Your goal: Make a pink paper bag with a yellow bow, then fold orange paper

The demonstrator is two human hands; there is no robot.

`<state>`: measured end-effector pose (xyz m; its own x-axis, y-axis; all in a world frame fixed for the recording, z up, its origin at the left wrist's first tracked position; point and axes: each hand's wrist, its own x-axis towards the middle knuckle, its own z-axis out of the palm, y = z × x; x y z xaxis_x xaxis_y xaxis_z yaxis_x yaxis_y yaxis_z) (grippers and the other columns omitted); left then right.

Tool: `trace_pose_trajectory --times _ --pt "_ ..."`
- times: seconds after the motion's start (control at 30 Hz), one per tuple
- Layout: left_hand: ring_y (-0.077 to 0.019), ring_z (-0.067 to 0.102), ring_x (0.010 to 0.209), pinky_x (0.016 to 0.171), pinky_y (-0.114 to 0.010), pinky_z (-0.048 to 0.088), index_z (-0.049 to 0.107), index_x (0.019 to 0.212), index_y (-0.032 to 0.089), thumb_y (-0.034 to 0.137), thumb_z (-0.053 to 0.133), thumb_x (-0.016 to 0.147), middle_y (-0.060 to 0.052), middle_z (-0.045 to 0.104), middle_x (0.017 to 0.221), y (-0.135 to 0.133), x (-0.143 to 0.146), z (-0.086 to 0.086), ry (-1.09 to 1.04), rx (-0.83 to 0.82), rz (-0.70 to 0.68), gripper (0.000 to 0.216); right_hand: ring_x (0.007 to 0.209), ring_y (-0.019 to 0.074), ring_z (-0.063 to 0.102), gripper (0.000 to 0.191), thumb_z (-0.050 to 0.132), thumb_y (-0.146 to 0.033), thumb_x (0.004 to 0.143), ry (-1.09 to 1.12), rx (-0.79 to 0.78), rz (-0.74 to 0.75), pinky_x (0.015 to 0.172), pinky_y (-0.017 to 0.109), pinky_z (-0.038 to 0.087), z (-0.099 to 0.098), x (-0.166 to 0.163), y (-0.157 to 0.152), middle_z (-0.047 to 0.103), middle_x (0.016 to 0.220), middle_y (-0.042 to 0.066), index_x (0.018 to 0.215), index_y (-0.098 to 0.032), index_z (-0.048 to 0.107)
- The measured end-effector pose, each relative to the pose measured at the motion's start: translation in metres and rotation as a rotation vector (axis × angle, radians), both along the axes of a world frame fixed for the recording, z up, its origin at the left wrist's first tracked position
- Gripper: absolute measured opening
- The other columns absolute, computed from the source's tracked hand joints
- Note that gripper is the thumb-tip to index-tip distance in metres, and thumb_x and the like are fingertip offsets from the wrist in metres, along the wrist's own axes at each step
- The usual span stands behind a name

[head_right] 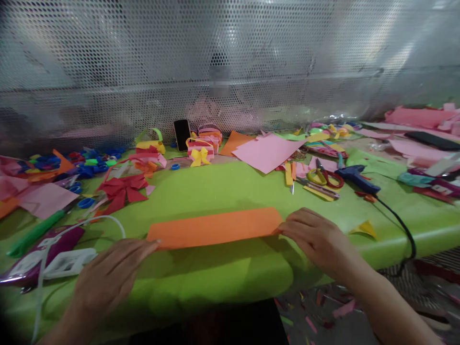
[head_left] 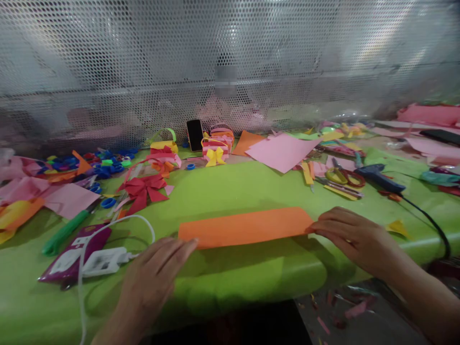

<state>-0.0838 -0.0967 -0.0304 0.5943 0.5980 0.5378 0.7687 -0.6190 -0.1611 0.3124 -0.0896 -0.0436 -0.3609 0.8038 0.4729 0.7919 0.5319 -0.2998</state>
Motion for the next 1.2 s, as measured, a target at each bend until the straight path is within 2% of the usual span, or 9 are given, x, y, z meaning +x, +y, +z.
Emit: trace_pose_trajectory --times 0.13,0.23,0.37,0.43,0.57,0.7,0.77,1.03,1.2 --pt "-0.0126 0.065 0.077 0.073 -0.023 0.052 0.068 0.099 0.022 0.014 0.044 0.086 -0.001 0.072 0.084 0.004 0.011 0.025 -0.129 0.012 0.003 0.028 0.076 0.021 0.065 0.021 0.051 -0.036 0.088 0.153 0.092 -0.037 0.071 0.035 0.054 0.019 -0.003 0.007 0.069 0.08 0.003 0.08 -0.03 0.069" --pt "-0.0124 0.066 0.074 0.067 -0.022 0.053 0.071 0.087 0.025 0.024 0.052 0.085 0.001 0.073 0.08 0.006 0.018 0.041 -0.325 -0.108 0.111 0.019 0.075 0.0208 0.065 0.02 0.054 -0.039 0.086 0.269 0.082 -0.063 0.071 0.034 0.053 0.033 0.0 0.01 0.068 0.078 0.003 0.076 -0.028 0.067" --pt "-0.0165 0.069 0.075 0.066 -0.025 0.055 0.073 0.078 0.028 0.037 0.062 0.074 0.003 0.075 0.08 0.015 0.017 0.056 -0.673 -0.488 0.265 0.016 0.062 0.0185 0.06 0.036 0.057 -0.056 0.079 0.481 -0.197 -0.16 0.053 0.027 0.048 0.041 0.003 0.02 0.066 0.069 0.006 0.073 -0.021 0.067" --pt "-0.0193 0.069 0.076 0.066 -0.028 0.055 0.074 0.079 0.027 0.038 0.061 0.071 0.001 0.076 0.081 0.023 0.015 0.057 -0.725 -0.688 0.326 0.019 0.061 0.0182 0.059 0.04 0.058 -0.057 0.076 0.514 -0.355 -0.154 0.051 0.027 0.045 0.037 0.0 0.03 0.065 0.067 0.007 0.072 -0.018 0.067" --pt "-0.0218 0.07 0.076 0.068 -0.031 0.053 0.074 0.083 0.023 0.032 0.056 0.073 -0.001 0.076 0.082 0.039 0.02 0.047 -0.573 -0.895 0.464 0.023 0.062 0.0184 0.059 0.033 0.049 -0.043 0.079 0.295 -0.491 -0.134 0.055 0.028 0.044 0.018 -0.013 0.051 0.065 0.065 0.005 0.068 -0.017 0.065" --pt "-0.022 0.069 0.082 0.077 -0.033 0.05 0.074 0.079 0.023 0.024 0.051 0.076 -0.002 0.076 0.086 0.048 0.029 0.031 -0.394 -0.818 0.492 0.023 0.067 0.0169 0.062 0.026 0.042 -0.023 0.084 -0.161 -0.348 -0.27 0.059 0.025 0.041 0.002 -0.031 0.056 0.069 0.072 0.003 0.072 -0.019 0.065" --pt "-0.0215 0.068 0.084 0.08 -0.034 0.049 0.074 0.08 0.022 0.021 0.051 0.076 -0.003 0.075 0.088 0.05 0.03 0.024 -0.345 -0.771 0.484 0.023 0.068 0.017 0.061 0.024 0.043 -0.018 0.084 -0.294 -0.277 -0.33 0.058 0.025 0.038 -0.003 -0.039 0.056 0.068 0.074 0.003 0.072 -0.019 0.064" --pt "-0.0217 0.063 0.083 0.075 -0.034 0.045 0.073 0.085 0.019 0.018 0.046 0.081 -0.006 0.069 0.086 0.058 0.025 0.015 -0.119 -0.705 0.372 0.028 0.073 0.0199 0.058 0.024 0.042 -0.011 0.089 -0.499 -0.107 -0.386 0.057 0.028 0.031 -0.019 -0.053 0.054 0.062 0.075 0.008 0.075 -0.015 0.062" --pt "-0.0223 0.063 0.085 0.074 -0.034 0.045 0.07 0.091 0.02 0.019 0.046 0.082 -0.006 0.069 0.092 0.064 0.025 0.026 0.033 -0.734 0.345 0.026 0.072 0.0189 0.057 0.019 0.048 -0.004 0.085 -0.593 -0.052 -0.366 0.055 0.028 0.031 -0.018 -0.057 0.051 0.061 0.073 0.007 0.074 -0.015 0.061"
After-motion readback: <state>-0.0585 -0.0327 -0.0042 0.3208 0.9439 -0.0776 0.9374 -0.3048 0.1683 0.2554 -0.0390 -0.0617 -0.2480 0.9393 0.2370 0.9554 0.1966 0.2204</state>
